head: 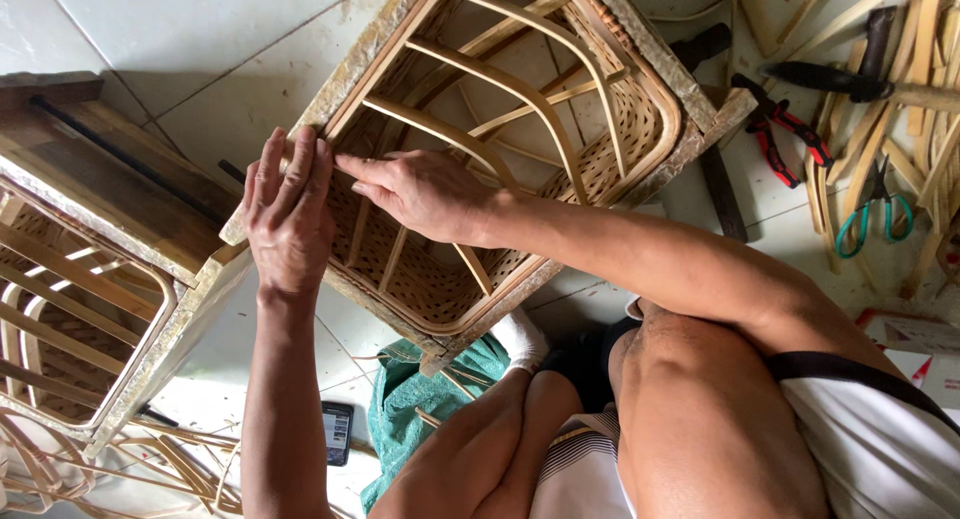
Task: The person inserts thin wooden strips into a rectangular basket frame, secures them with a hammer, and trims excess with pliers. They apply glue along the rim and continue inserting and adjusting strips to build the basket structure.
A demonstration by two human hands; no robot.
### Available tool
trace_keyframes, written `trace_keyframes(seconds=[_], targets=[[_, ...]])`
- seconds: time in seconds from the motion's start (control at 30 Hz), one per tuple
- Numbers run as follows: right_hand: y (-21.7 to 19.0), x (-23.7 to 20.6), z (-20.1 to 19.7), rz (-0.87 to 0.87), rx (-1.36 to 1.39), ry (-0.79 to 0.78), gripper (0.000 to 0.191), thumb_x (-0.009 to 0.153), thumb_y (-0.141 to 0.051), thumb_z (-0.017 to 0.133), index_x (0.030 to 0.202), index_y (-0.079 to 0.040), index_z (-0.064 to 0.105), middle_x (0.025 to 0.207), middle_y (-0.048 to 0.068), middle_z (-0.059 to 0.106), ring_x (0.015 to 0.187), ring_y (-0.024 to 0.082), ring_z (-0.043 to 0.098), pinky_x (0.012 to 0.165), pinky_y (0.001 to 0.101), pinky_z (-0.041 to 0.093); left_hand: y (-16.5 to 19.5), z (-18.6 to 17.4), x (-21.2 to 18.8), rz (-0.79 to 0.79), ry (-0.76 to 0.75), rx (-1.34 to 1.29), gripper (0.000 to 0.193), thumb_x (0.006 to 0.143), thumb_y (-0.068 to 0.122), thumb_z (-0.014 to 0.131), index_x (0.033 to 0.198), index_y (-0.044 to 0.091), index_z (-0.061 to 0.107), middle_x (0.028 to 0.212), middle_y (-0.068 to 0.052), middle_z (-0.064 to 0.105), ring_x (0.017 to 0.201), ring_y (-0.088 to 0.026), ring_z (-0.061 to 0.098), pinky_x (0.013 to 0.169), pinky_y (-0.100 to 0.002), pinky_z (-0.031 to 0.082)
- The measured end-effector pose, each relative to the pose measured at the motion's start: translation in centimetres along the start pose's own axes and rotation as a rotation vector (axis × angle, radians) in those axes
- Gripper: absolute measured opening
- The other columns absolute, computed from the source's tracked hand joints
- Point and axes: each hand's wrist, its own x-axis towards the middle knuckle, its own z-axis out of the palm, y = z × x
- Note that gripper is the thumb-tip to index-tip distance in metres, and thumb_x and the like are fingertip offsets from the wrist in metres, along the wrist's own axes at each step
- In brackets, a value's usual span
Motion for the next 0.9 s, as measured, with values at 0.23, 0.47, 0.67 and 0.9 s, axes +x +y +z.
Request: trace_keyframes(seconds=[0.23, 0.47, 0.67, 0.9], targets=[[-3.1, -0.5, -2.0, -0.211, -0.524, 0.347, 0.046, 0.1, -0.038, 0.059, 0.14, -0.015, 0.054, 0.109, 0.008, 0.071, 0.067, 0.005, 0.063, 0.07, 0.0282, 0.058, 0.9, -0.6, -0.5, -0.076, 0.041, -0.042, 0.034, 0.11, -0.001, 0.06, 0.141, 0.008, 0.067, 0.144, -0.013, 0.068, 0.142, -0.032, 0.057, 0.121, -0.055, 0.04], [-4.8, -5.1, -11.2, -0.325, -0.177, 0.194, 0.028, 0.115, -0.022, 0.065, 0.135, -0.003, 0.062, 0.118, 0.01, 0.066, 0.086, 0.012, 0.069, 0.071, 0.0174, 0.061, 14.4, -1.6, -11.6, -0.173, -0.016, -0.2, 0.056, 0.096, 0.006, 0.072, 0.148, 0.016, 0.053, 0.114, 0.0, 0.074, 0.112, -0.017, 0.07, 0.12, -0.058, 0.022], [-4.4, -8.9, -21.4, -0.321, -0.078, 0.351, 0.019, 0.111, -0.003, 0.068, 0.13, 0.001, 0.068, 0.085, 0.005, 0.072, 0.063, 0.009, 0.062, 0.053, 0.0225, 0.049, 19.8, 0.1, -12.5, -0.102, -0.181, -0.077, 0.06, 0.088, 0.013, 0.075, 0.144, 0.02, 0.056, 0.133, -0.012, 0.06, 0.111, -0.027, 0.062, 0.111, -0.054, 0.038], [1.9, -21.7, -23.8, -0.133, -0.334, 0.43, 0.012, 0.107, -0.003, 0.073, 0.119, -0.003, 0.072, 0.09, 0.013, 0.074, 0.071, 0.019, 0.072, 0.062, 0.0293, 0.055, 19.8, 0.4, -12.4, -0.127, -0.217, -0.043, 0.065, 0.086, 0.003, 0.072, 0.147, 0.02, 0.055, 0.131, -0.013, 0.064, 0.114, -0.031, 0.062, 0.103, -0.05, 0.045]])
